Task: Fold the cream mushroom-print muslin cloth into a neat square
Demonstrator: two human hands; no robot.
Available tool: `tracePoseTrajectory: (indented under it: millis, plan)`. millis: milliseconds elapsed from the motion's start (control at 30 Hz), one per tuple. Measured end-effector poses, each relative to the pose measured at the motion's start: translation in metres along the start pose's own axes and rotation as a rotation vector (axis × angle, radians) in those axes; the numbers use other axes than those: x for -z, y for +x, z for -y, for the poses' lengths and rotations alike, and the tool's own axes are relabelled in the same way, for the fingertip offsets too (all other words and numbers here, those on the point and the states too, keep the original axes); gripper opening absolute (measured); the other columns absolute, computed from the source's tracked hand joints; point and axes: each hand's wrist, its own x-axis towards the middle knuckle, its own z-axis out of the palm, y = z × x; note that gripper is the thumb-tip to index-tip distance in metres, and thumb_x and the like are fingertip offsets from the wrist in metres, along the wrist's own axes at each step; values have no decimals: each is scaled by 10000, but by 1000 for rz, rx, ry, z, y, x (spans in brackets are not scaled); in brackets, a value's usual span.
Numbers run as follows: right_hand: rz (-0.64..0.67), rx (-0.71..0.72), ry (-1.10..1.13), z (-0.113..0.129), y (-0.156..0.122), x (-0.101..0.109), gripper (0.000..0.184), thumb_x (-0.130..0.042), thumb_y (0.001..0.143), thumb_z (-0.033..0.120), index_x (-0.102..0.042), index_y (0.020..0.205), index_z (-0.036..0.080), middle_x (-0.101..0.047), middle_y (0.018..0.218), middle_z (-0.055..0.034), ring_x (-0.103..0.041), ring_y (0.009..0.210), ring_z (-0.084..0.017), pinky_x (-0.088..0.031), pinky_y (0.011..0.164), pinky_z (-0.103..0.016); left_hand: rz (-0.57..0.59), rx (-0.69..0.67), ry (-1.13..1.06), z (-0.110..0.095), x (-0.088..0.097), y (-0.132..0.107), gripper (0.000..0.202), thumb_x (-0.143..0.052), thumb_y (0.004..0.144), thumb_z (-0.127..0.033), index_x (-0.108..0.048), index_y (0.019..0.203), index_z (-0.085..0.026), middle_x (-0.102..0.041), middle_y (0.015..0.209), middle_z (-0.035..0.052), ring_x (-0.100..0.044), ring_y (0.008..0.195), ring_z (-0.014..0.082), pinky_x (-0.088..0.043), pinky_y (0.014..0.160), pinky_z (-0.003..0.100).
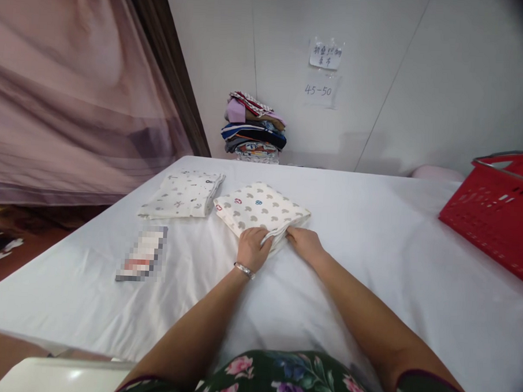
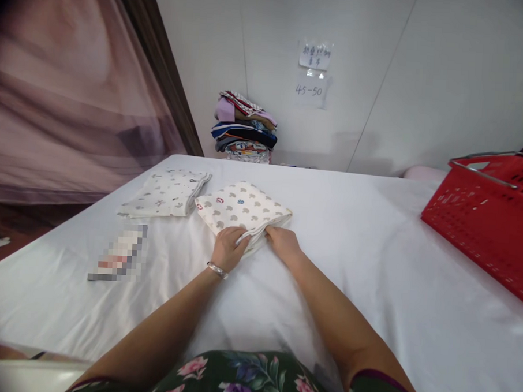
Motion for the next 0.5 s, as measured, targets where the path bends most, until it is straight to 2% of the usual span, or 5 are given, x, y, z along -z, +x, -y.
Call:
tracePoseTrajectory:
  millis: [200, 333, 500]
  plan:
    - [10, 7, -41, 5, 7, 1, 287, -331, 914, 286, -577, 1055, 239, -649, 980, -50, -592, 857, -186, -392, 677, -255, -10, -26, 16, 0, 1, -1, 149, -530, 803, -271, -644, 878, -210, -660, 910, 32, -575, 895, 178, -386, 845, 330]
    - [-19, 47, -34, 1, -2, 3, 321, -285, 930, 278, -558, 1097, 245, -633, 1013, -40, -574, 902, -171, -387, 669, -240, -25, -55, 39, 1, 1, -3, 177, -494, 830, -263, -634, 924, -209, -658, 936, 42, -568, 920, 181, -383, 851, 335]
    - [-20, 62, -45, -7, -11, 1, 335, -278, 933, 257, -564, 1107, 239, -639, 997, -43, -575, 888, -161, -388, 658, -232, 12, -67, 72, -3, 1, -2, 169, -493, 831, -272, -639, 893, -214, -659, 924, 47, -568, 909, 195, -387, 842, 356]
